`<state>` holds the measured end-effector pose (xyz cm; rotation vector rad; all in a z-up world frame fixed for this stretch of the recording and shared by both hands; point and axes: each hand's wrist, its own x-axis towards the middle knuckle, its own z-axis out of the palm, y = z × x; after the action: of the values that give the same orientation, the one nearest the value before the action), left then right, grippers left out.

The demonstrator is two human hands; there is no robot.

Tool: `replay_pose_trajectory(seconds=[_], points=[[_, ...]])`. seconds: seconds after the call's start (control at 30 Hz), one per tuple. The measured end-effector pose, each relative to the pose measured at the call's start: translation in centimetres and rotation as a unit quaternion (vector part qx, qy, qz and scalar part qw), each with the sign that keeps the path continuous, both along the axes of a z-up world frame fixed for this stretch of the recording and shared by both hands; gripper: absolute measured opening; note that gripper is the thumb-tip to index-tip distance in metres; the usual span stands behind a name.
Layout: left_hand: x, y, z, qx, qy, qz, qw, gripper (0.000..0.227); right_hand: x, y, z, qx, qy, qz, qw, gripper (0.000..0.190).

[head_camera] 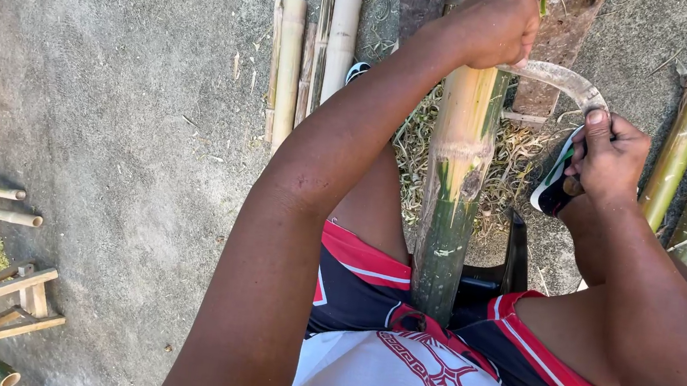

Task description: The recorder is stripping bark and outer layers from a bamboo stalk using a curved blade.

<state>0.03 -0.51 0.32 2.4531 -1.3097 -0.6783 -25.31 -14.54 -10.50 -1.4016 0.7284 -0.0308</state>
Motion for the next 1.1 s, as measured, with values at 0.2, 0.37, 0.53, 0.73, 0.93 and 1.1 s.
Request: replay_pose_trajectory(seconds=[0.2, 0.37, 0.53, 0.73, 0.93, 1.1], points=[[-1.1, 0.8, -0.1, 0.026, 0.041, -0.003, 0.999, 0.016, -1.1, 0.1, -0.6, 0.002, -0.008, 0.006, 1.000, 0.043], [-2.3, 1.5, -0.2, -0.043, 0.021, -0.018, 0.999, 0.020, -1.6, 0.3, 0.2, -0.014, 0.005, 0.013, 1.000, 0.041], [-3.4, 2.0, 0.4, -0.025, -0.004, -0.009, 1.000, 0.020, -2.5, 0.2, 0.4, -0.016, 0.028, 0.024, 0.999, 0.041], [-5.3, 3.1, -0.1, -0.009, 0.053, -0.044, 0.998, 0.022, -4.6, -0.2, 0.5, -0.012, 0.019, 0.056, 0.998, 0.044], [-7.1, 4.5, 3.4, 0.047, 0.067, -0.081, 0.993, 0.025, -4.5, -1.6, 2.4, 0.002, 0.113, 0.135, 0.984, 0.041], [-2.5, 2.6, 1.7, 0.029, 0.053, -0.015, 0.998, 0.014, -2.2, -0.9, 2.7, 0.009, -0.029, 0.049, 0.998, 0.041]])
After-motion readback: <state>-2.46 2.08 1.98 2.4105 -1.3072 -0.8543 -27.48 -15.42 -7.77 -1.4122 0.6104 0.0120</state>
